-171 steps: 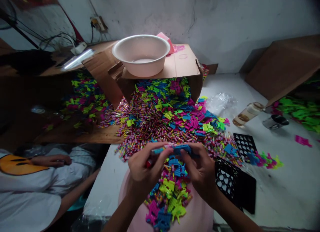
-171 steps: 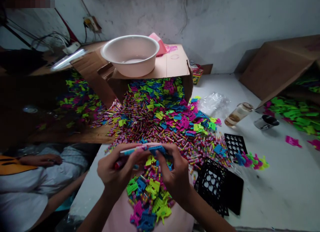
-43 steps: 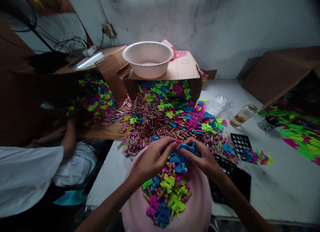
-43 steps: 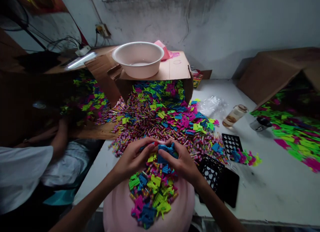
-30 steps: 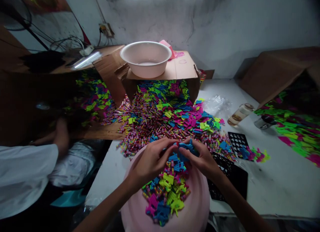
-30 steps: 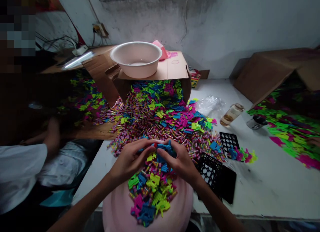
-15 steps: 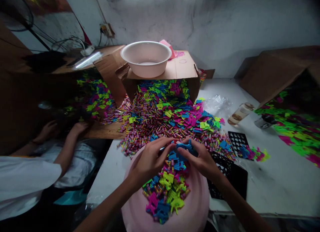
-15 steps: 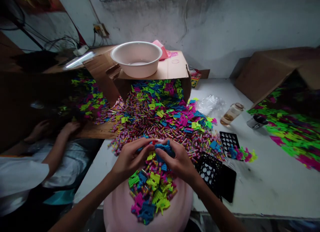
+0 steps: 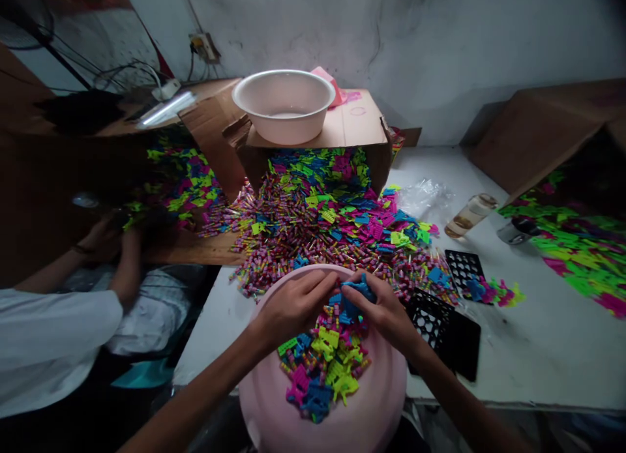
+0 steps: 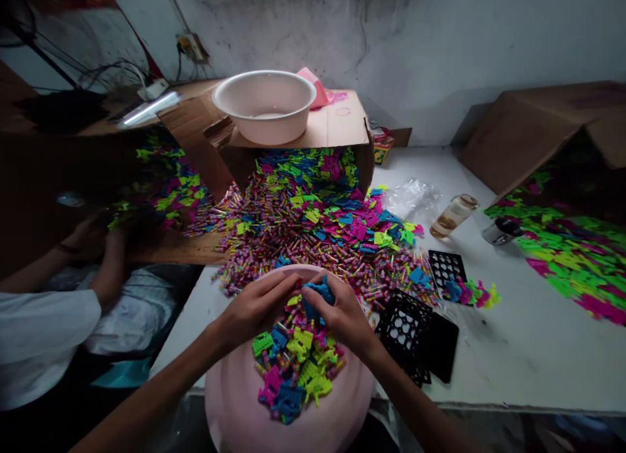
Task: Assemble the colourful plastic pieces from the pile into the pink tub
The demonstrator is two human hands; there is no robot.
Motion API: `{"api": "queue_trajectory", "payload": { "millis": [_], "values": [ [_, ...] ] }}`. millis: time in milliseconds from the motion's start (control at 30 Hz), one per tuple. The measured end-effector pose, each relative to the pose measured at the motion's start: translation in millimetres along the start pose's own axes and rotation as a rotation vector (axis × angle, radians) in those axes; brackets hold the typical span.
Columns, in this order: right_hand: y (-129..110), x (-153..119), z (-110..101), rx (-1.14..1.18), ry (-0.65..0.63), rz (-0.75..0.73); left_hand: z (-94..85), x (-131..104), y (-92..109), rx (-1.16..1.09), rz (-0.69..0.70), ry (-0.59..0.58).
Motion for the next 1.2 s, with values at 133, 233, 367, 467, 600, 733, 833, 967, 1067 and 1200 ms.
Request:
{"api": "queue_trajectory", "payload": {
  "millis": [133, 233, 367, 467, 600, 733, 833, 967, 1067, 1200],
  "values": [
    [7, -2, 7, -0.152, 0.041, -0.088, -2.8, -3, -3, -0.067, 0.015, 0.019],
    [15, -1, 8, -0.172, 0.023, -0.091, 1.0, -7, -4, -0.043, -0.015, -0.044],
    [33, 6, 12, 0.0, -0.033, 0.017, 7.9, -8, -2, 0.027, -0.075, -0.113],
    [44, 11, 15, 0.003, 0.063, 0.032, 9.0, 2, 8, 0.163, -0.162, -0.164],
    [51, 12, 18, 0.033, 0.107, 0.049, 12.0, 12, 21, 0.344, -0.234, -0.21],
    [51, 8, 17, 0.047, 0.078, 0.062, 21.4, 10, 18, 0.375, -0.195, -0.219],
    [51, 4, 19, 0.029, 0.09, 0.066, 27.8, 5, 10, 0.366, -0.117, -0.226],
    [56, 1, 24, 0.021, 0.101, 0.049, 33.4, -1, 5, 0.361, -0.104, -0.196],
    [61, 1, 24, 0.01, 0.099, 0.051, 37.3, -2, 7, 0.32, -0.078, -0.179],
    [60, 2, 20, -0.013, 0.113, 0.054, 41.6, -2, 12, 0.336, -0.132, -0.15]
  ]
}}
Point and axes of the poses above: each hand's wrist, its own x-axis towards the middle knuckle, its own z-axis out of the palm, y = z × x, the point moved 1 cm from there along x, towards the middle knuckle, and after that the axes turned 9 degrees about -y, right-handed, at the moved point
